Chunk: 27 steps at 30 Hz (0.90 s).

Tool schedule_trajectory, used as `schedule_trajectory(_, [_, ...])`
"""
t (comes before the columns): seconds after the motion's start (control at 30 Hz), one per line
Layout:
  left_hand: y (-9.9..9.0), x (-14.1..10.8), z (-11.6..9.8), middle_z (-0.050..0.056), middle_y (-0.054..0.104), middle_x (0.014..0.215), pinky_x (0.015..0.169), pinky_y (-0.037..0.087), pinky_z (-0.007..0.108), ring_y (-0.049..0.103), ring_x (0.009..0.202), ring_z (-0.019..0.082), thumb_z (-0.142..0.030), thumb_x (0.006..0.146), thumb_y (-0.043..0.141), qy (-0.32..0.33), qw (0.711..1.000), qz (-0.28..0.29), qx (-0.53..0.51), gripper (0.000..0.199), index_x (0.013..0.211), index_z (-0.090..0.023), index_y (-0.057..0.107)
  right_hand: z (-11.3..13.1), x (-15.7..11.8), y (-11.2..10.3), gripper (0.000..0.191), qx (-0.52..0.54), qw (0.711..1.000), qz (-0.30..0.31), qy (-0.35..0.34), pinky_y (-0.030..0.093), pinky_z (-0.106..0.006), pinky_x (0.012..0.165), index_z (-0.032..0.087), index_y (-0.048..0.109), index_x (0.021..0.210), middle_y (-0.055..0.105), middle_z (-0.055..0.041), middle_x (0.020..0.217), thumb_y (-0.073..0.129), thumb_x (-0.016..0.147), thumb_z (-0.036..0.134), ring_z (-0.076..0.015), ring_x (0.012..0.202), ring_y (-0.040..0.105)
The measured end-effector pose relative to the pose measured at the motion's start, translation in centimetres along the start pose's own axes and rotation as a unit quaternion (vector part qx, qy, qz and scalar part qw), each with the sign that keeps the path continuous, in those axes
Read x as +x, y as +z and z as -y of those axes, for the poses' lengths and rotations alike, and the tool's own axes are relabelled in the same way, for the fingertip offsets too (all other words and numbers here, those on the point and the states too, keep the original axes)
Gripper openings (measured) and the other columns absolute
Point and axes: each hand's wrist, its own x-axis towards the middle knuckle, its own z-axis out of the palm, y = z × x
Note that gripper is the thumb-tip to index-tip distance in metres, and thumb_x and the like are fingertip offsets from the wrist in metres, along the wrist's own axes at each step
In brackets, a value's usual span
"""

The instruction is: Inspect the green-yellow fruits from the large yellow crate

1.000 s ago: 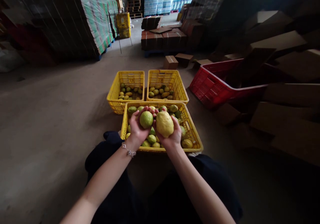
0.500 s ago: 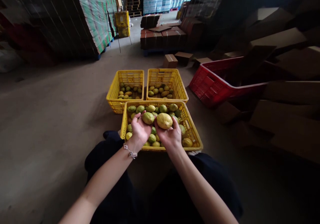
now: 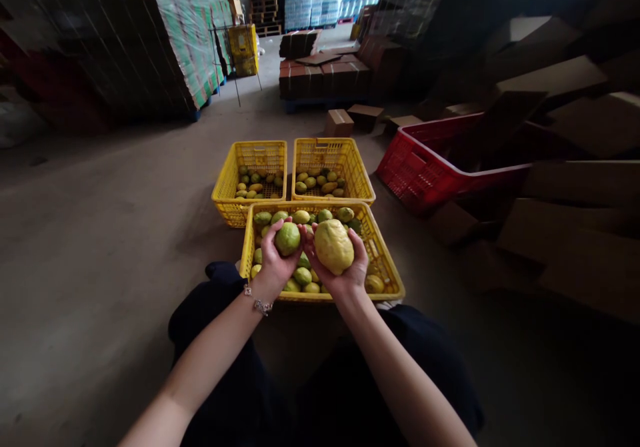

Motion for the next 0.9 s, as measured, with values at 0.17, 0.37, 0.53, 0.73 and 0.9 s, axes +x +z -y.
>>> schedule_trajectory(0.17, [-0.2, -0.1, -0.2, 0.006, 0.065, 0.075, 0.068, 0.060, 0.026, 0.067, 0.069, 0.015, -0.024, 0.091, 0.047, -0.032, 0.999, -0.011, -0.022, 0.018, 0.091, -0.014, 0.061, 0.2, 0.8, -0.2, 0.031, -0.023, 1.000, -0.020, 0.006, 0.062, -0.042, 0.076, 0.015, 0.068, 0.101, 0.078, -0.0111, 0.090, 0.053, 0.084, 0.036, -0.0236, 0.074, 0.073])
schedule_trajectory(0.37, [-0.4, 0.0, -0.4, 0.006, 0.065, 0.074, 0.068, 0.060, 0.026, 0.067, 0.069, 0.015, -0.024, 0.089, 0.051, -0.001, 0.997, -0.057, -0.049, 0.015, 0.086, -0.013, 0.061, 0.7, 1.3, -0.9, 0.028, -0.075, 0.994, -0.068, 0.041, 0.061, -0.042, 0.068, 0.021, 0.070, 0.098, 0.075, -0.0049, 0.072, 0.045, 0.087, 0.028, -0.0240, 0.064, 0.071])
schedule_trajectory(0.53, [-0.8, -0.2, -1.4, 0.002, 0.065, 0.071, 0.074, 0.060, 0.024, 0.067, 0.067, 0.012, -0.017, 0.085, 0.055, 0.035, 0.999, -0.020, -0.034, 0.009, 0.079, -0.015, 0.061, 0.7, 1.2, -0.9, 0.034, -0.090, 0.991, -0.064, 0.071, 0.059, -0.034, 0.055, 0.021, 0.068, 0.106, 0.076, -0.0073, 0.079, 0.039, 0.089, 0.025, -0.0223, 0.064, 0.071])
schedule_trajectory(0.73, [-3.4, 1.2, -1.6, 0.001, 0.068, 0.076, 0.079, 0.057, 0.022, 0.069, 0.073, 0.010, -0.025, 0.089, 0.047, 0.059, 0.988, -0.013, 0.143, 0.020, 0.083, -0.018, 0.065, 1.1, 1.0, -0.8, 0.030, -0.058, 0.993, -0.084, 0.057, 0.061, -0.032, 0.058, 0.018, 0.066, 0.101, 0.077, -0.0104, 0.085, 0.045, 0.092, 0.036, -0.0225, 0.072, 0.072])
schedule_trajectory(0.9, [-10.3, 0.6, 0.3, 0.004, 0.066, 0.062, 0.059, 0.057, 0.034, 0.069, 0.063, 0.022, -0.020, 0.078, 0.061, -0.108, 0.930, -0.038, 0.349, 0.008, 0.074, -0.018, 0.068, 2.7, 0.4, -0.4, 0.031, -0.067, 0.988, -0.136, 0.033, 0.059, -0.032, 0.052, 0.018, 0.065, 0.104, 0.076, -0.0094, 0.078, 0.040, 0.094, 0.034, -0.0223, 0.068, 0.071])
